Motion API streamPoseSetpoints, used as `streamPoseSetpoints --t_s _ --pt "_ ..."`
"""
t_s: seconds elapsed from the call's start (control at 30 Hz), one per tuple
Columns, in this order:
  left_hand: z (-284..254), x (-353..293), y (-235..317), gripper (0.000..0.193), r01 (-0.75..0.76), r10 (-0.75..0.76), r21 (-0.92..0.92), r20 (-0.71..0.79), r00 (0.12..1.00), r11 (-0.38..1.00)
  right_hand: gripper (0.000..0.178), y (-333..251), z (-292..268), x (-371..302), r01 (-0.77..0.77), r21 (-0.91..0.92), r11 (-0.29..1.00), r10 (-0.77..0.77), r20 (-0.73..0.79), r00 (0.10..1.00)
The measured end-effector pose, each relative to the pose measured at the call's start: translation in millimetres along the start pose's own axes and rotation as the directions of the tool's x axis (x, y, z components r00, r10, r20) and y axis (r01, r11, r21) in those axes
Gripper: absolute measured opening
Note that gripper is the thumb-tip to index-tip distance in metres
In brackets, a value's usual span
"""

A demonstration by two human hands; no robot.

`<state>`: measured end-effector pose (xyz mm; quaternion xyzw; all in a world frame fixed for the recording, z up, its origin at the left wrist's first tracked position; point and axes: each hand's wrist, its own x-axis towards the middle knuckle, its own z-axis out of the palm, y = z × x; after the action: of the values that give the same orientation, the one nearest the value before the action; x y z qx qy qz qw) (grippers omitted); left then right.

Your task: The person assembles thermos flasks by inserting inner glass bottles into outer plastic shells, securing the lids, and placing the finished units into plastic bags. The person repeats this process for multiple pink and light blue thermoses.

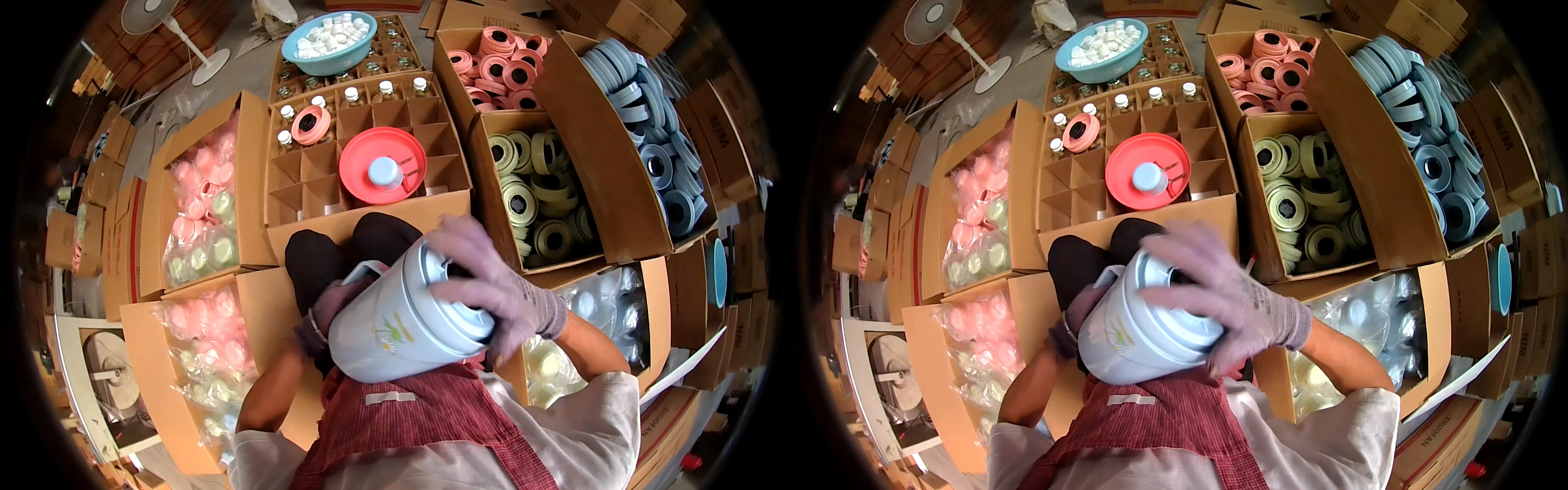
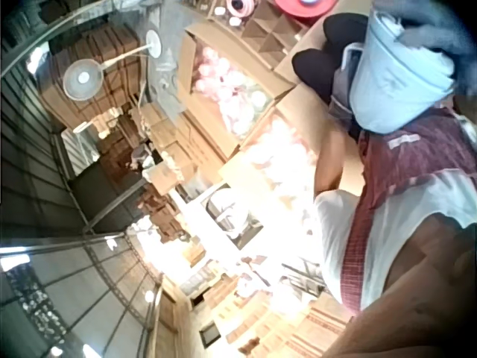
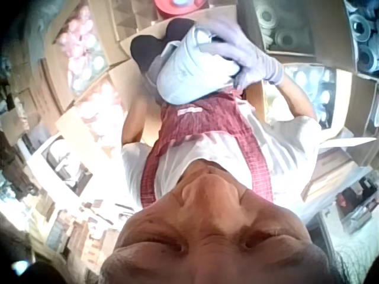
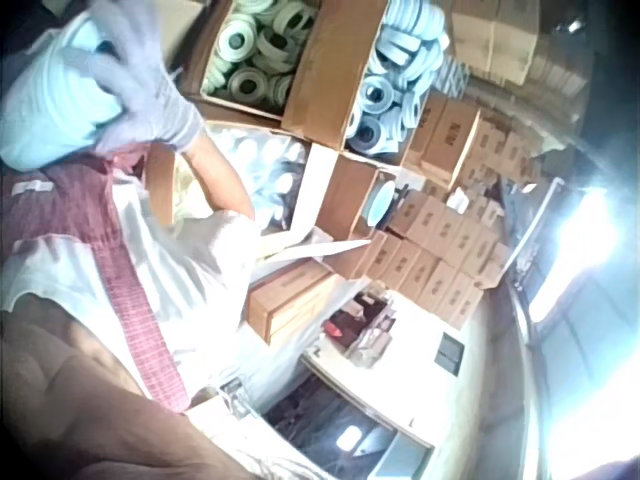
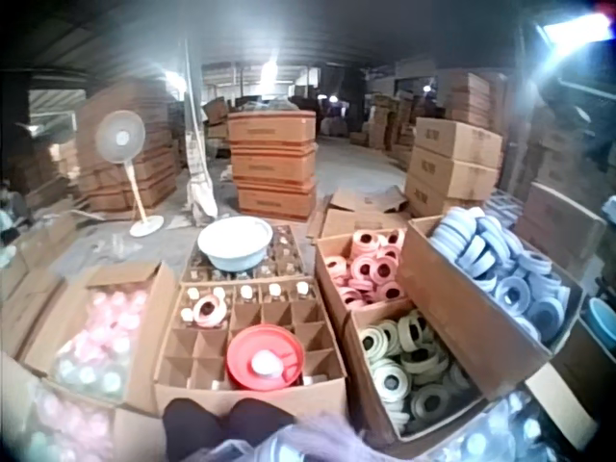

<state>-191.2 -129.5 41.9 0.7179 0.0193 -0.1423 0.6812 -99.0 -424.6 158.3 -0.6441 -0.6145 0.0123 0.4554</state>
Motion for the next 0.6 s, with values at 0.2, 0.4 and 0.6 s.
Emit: streamPoseSetpoints --t_s 0.2,0.4,0.6 --pt "-2 13 46 0.019 -0.179 0.315 0.474 -0.224 0.922 0.862 0.075 18 30 -21 -0.398 0.567 0.721 0.602 -0.228 0.766" --pt "26 25 95 0.01 -0.621 0.729 0.74 0.272 0.628 0.259 0.059 67 110 -74 0.134 0.99 -0.029 0.954 -0.012 0.298" --pt "-16 27 51 0.015 -0.261 0.286 0.305 -0.038 0.958 0.916 0.083 27 53 -59 -0.485 0.339 0.806 0.589 -0.393 0.706"
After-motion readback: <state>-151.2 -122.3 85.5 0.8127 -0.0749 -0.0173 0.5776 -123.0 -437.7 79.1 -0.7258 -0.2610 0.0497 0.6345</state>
